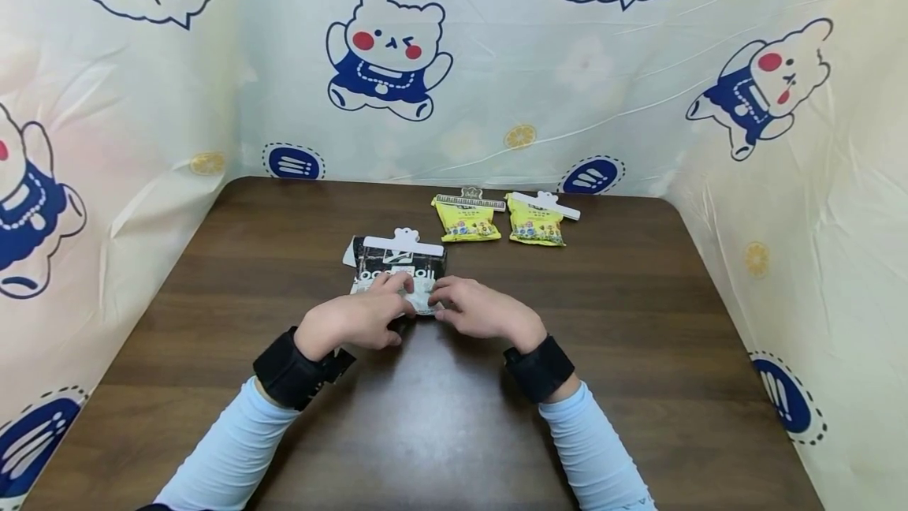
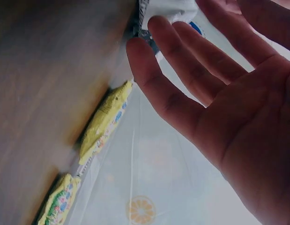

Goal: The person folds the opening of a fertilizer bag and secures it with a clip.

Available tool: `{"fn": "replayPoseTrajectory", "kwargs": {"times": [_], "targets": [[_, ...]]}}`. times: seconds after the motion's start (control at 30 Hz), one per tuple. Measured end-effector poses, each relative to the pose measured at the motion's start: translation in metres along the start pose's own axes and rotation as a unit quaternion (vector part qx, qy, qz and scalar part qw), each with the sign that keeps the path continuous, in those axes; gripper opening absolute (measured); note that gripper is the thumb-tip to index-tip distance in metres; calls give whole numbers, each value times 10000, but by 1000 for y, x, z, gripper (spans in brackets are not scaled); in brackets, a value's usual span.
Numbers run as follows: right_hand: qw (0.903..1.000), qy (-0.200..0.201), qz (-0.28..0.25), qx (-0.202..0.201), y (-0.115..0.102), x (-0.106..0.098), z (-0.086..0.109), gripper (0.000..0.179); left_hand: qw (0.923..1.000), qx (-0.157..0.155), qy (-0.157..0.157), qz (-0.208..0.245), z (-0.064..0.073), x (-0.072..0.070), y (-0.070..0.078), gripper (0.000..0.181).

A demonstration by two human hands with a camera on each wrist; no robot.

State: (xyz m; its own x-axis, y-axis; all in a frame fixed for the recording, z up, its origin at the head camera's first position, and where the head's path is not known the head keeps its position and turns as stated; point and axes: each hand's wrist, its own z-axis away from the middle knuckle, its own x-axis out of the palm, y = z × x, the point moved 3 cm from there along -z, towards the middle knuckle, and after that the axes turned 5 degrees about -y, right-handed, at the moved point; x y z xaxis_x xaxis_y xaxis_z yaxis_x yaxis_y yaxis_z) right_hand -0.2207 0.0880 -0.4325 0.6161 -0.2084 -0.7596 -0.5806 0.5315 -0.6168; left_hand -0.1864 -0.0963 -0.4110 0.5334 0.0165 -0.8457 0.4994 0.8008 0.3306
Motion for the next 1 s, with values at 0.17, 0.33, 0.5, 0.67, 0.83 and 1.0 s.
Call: {"fn": "replayPoseTrajectory", "kwargs": {"times": [0.17, 0.33, 0.5, 0.67, 0.83, 1.0], "targets": [[10000, 8, 41, 41, -2, 3, -3, 38, 9998, -47, -86, 172, 0, -1, -1, 22], [9999, 13, 131, -29, -3, 7, -6, 43, 9996, -185, -44, 213, 1, -2, -2, 20], [9996, -134, 204, 167, -2, 8, -5, 53, 9992, -332, 27, 212, -1, -2, -8, 18], [9991, -17, 107, 421, 3, -3, 2, 53, 9986, -431, 135, 288, -3, -3, -14, 18], [9986, 163, 104, 501, 9, -12, 11, 50, 9975, -586, 207, 332, -7, -4, -23, 22], [9982, 206, 21, 556, 12, -16, 15, 50, 9966, -545, 545, 283, -11, -4, -33, 25]]}}
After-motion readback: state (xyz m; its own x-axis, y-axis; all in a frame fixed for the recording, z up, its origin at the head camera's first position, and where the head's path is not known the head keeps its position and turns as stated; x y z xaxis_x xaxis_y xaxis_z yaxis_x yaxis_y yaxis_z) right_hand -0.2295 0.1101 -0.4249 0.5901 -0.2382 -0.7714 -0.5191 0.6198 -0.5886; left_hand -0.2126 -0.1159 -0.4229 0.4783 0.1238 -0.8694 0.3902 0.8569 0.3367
